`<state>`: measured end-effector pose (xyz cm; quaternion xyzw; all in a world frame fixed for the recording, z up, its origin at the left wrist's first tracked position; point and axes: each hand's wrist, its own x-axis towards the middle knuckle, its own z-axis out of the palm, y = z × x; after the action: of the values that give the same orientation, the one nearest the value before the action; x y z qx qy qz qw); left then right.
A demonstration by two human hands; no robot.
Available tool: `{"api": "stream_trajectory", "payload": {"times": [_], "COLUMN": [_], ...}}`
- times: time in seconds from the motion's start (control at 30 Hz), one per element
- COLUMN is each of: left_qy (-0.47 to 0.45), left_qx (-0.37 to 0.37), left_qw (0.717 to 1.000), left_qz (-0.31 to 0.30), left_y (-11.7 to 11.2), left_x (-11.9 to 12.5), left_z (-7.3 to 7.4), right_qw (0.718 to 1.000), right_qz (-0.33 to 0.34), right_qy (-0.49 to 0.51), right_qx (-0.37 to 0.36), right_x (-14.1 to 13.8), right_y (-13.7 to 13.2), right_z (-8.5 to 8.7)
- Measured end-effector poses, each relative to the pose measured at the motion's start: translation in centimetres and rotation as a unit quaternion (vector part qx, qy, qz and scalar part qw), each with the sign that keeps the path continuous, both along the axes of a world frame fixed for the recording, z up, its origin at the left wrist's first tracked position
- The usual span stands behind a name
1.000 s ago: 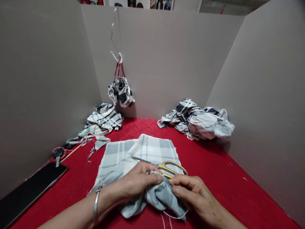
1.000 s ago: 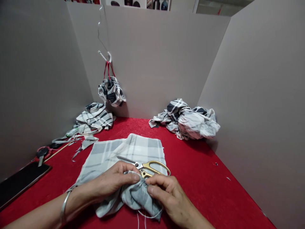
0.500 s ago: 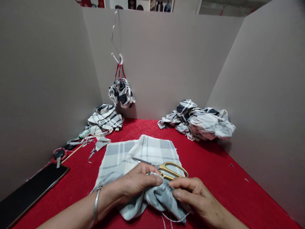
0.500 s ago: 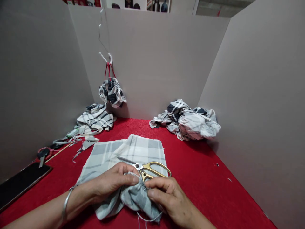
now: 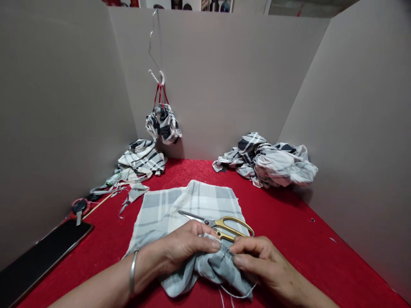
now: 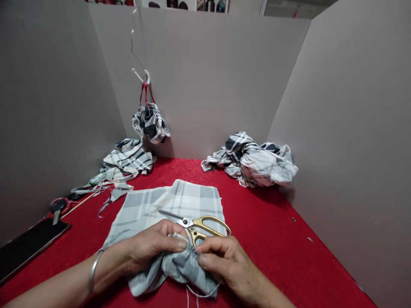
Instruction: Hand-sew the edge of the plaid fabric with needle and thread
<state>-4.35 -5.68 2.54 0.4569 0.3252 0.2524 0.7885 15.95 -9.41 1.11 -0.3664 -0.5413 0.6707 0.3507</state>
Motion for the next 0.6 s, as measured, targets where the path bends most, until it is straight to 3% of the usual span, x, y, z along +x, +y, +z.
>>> {"api": "stream_trajectory", "payload": {"times": [0.3,0.6], "left_qy": [0.006,0.066], "left_qx": [-0.028,0.01], "left_qw": [1.0,0.997], "left_qz": [-0.01,0.039], "left_y": [0.2,-0.1], "left_x": [0.0,-0.2], "left_z": [-0.1,1.4], "right_qw": [0.999,0.999], "right_qz": [0.025,-0.005], "right_qy": [0.022,0.008], "right_qx": [-0.024,-0.04], "right_x": [0.1,-0.3], "right_y": [0.4,0.4], "right_z": [0.1,0.4]}}
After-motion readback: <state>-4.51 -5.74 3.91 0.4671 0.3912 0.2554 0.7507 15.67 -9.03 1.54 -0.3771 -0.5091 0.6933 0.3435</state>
